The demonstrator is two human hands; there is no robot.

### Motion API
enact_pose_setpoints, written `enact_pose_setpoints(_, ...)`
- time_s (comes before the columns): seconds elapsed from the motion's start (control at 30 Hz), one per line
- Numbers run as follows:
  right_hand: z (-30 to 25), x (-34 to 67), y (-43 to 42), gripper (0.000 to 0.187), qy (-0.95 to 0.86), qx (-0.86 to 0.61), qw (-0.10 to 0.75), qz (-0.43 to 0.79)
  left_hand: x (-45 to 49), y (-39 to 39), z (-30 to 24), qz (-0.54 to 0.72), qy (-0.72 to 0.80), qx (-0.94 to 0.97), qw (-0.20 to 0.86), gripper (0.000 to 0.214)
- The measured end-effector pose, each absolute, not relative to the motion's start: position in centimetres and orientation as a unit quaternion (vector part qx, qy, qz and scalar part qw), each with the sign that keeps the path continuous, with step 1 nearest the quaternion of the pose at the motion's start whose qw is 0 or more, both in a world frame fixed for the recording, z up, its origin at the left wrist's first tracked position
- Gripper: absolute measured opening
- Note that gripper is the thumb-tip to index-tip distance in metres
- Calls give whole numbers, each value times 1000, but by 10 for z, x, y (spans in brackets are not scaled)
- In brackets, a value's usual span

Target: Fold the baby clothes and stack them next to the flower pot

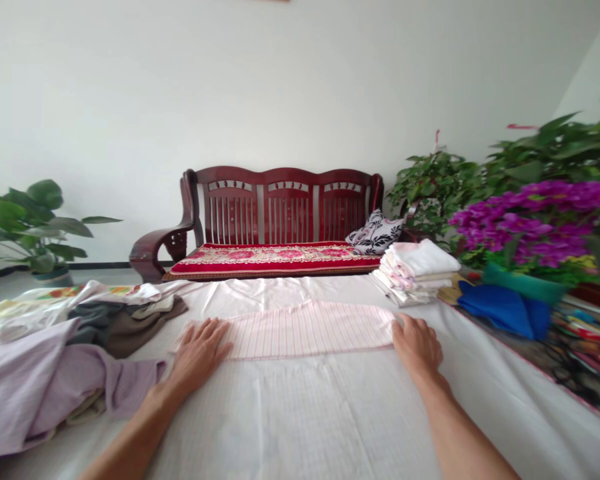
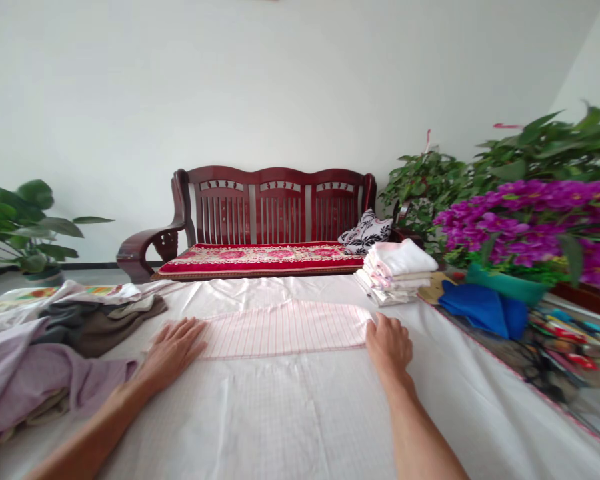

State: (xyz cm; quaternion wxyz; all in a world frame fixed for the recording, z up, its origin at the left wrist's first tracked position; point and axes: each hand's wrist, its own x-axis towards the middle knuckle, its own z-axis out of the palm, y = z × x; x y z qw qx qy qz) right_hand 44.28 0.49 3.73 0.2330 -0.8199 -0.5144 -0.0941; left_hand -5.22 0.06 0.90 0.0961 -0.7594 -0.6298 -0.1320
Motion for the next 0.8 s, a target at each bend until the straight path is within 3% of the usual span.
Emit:
enact_pose_setpoints(0.13, 41, 451, 4, 53, -496, -840, 219, -3, -40, 0, 19, -223, -585, -776, 80, 40)
enact_pose_setpoints(0.23, 44, 452, 7, 49, -497, -826, 265, 1, -5, 2, 30, -284, -524, -803, 18, 32)
enact_pose_setpoints(0.33, 47, 452, 14, 47, -465, -793, 393, 26, 51, 6, 41, -307, -470, -823, -83, 28)
enact_pose_setpoints(0.4, 49, 450, 20, 47, -401, -741, 524, 120, 95, 8, 47, -302, -442, -834, -131, 26)
enact_pose_setpoints(0.47, 52, 446, 26, 43, -315, -652, 647, 239, 139, 11, 53, -298, -418, -848, -132, 29)
enact_pose_setpoints(0.53, 56, 440, 30, 38, -243, -559, 720, 332, 181, 15, 58, -284, -389, -871, -99, 45)
enact_pose_setpoints(0.63, 68, 429, 33, 34, -211, -467, 760, 400, 231, 23, 65, -263, -400, -876, -59, 57)
enact_pose_setpoints(0.8, 76, 422, 37, 30, -248, -402, 766, 436, 268, 49, 83, -226, -467, -853, -48, 22)
